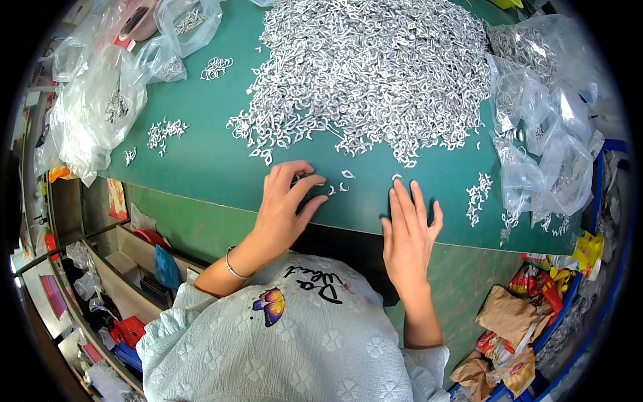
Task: The person sorts silver-colored flower-shaped metal pieces by hand on a green table, picking them up from a large pile and separating them into smaller groups.
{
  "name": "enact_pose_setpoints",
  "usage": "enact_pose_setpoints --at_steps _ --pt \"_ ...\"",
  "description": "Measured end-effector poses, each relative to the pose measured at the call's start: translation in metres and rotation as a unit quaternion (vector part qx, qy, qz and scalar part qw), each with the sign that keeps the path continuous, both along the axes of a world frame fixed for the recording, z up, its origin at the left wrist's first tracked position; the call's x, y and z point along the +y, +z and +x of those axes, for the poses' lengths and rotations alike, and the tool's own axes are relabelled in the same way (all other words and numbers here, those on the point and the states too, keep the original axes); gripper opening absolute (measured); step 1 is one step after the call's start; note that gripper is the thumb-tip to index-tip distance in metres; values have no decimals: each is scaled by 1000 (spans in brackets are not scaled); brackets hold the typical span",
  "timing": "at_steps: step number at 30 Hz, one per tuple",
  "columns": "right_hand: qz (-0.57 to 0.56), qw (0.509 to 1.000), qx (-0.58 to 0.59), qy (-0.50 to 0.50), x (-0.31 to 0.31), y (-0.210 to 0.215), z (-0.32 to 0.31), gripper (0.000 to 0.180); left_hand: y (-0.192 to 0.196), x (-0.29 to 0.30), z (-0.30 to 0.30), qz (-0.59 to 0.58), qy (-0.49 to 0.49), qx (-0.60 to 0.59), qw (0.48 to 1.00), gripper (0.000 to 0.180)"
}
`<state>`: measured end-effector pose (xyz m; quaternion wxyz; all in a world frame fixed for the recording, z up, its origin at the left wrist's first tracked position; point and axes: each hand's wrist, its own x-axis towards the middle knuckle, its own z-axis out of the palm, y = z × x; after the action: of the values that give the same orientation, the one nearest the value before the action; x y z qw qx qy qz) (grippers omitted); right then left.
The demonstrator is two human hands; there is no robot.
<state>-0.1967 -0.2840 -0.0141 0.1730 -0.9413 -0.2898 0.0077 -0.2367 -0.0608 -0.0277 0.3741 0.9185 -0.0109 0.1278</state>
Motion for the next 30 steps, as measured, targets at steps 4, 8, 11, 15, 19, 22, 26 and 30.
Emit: enact_pose_setpoints --at_steps 4,8,11,15,19,22,26,30 --pt "22 998 39 52 6 6 -11 49 5 1 0 -30 7 6 1000 36" --pt "56 996 45 52 19 5 -4 49 3 -8 4 -15 -15 1 1000 41" --pt "9 998 41 49 12 -2 -8 51 -4 -4 2 2 -24 -1 1000 43" --pt "-34 997 50 55 2 0 -12 61 7 -11 5 38 -50 -11 998 42" --pt "-67 997 38 14 -4 -2 -12 72 -5 -16 5 49 -60 -21 997 35" --pt "-67 995 -17 -66 -20 -7 -4 73 -5 -8 -1 35 -36 -22 999 30" --pt "-66 996 -8 -53 3 7 8 77 -1 -10 -2 57 16 -29 998 29" --pt "-36 997 66 21 28 1 -10 83 -8 -9 -4 -34 9 -9 999 27"
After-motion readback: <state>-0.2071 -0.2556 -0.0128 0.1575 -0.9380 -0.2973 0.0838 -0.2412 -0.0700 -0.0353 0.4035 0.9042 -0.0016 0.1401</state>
